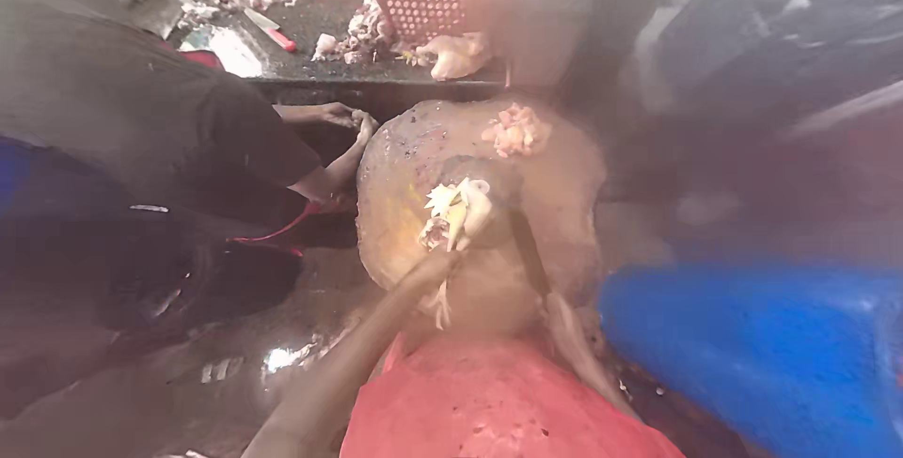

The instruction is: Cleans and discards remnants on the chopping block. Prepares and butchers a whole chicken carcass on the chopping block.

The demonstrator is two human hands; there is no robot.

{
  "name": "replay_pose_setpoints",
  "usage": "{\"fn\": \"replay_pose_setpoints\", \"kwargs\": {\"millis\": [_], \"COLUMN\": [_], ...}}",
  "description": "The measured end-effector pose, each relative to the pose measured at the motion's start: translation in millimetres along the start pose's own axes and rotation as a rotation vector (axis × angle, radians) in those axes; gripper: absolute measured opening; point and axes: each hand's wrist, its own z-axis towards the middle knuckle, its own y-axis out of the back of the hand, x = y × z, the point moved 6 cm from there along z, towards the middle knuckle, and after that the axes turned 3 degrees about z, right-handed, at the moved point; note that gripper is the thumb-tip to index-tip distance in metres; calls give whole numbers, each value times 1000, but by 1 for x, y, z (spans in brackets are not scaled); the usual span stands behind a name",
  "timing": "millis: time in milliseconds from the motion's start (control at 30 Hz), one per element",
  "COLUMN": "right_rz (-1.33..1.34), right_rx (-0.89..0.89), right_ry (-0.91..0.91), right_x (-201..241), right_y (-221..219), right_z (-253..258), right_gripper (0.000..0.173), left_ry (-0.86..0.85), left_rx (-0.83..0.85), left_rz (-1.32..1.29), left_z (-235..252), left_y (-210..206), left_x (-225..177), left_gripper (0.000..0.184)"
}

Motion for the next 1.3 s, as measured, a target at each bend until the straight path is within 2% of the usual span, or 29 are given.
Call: {"fn": "replay_pose_setpoints", "kwargs": {"millis": [67, 167, 267, 400, 533, 600, 667, 733, 767, 833, 900, 967, 1033, 1100, 1200, 1233, 1300], "right_rz": [-34, -233, -159, 32, -241, -237, -11, 246, 254, -22, -276, -365, -335, -173, 269, 344, 343], "right_rx": [70, 135, 64, 39, -133, -152, -37, 115, 163, 240, 397, 508, 550, 473, 153, 46, -99], "right_ry": [97, 170, 95, 180, 319, 301, 152, -3, -6, 71, 65, 58, -33, -188, -453, -455, -288], "right_x": [28, 60, 72, 95, 114, 112, 114, 110, 103, 93, 71, 38, 13, -5, -12, -1, 31], "right_y": [1, 10, 29, 18, 32, 46, 47, 33, 26, 29, 28, 33, 39, 37, 20, 16, 21], "right_z": [-10, 11, 28, 21, 29, 42, 45, 44, 43, 46, 44, 41, 31, 18, 16, 24, 47], "right_gripper": [44, 46, 47, 49, 57, 57, 52, 55, 55, 46, 33, 32, 39, 46, 61, 62, 57], "left_ry": [-26, -131, -212, -264, -246, -239, -237, -263, -282, -305, -278, -243, -229, -284, -338, -334, -334], "left_rx": [71, 136, 99, 92, 152, 190, 203, 200, 198, 215, 248, 257, 243, 134, -48, -65, -107], "left_rz": [-40, 98, 282, 307, 381, 382, 368, 395, 418, 460, 441, 345, 264, 399, 901, 1012, 1158], "left_z": [-25, -60, -77, -82, -91, -93, -93, -91, -91, -95, -100, -97, -95, -94, -77, -61, -11], "left_y": [-7, -20, -15, -10, -12, -16, -20, -18, -15, -7, 3, 16, 28, 35, 27, 18, 0], "left_x": [-20, -37, -44, -41, -32, -27, -25, -29, -31, -37, -41, -40, -40, -54, -93, -100, -94], "left_gripper": [15, 20, 23, 24, 25, 26, 28, 28, 28, 27, 27, 25, 24, 28, 39, 45, 47]}}
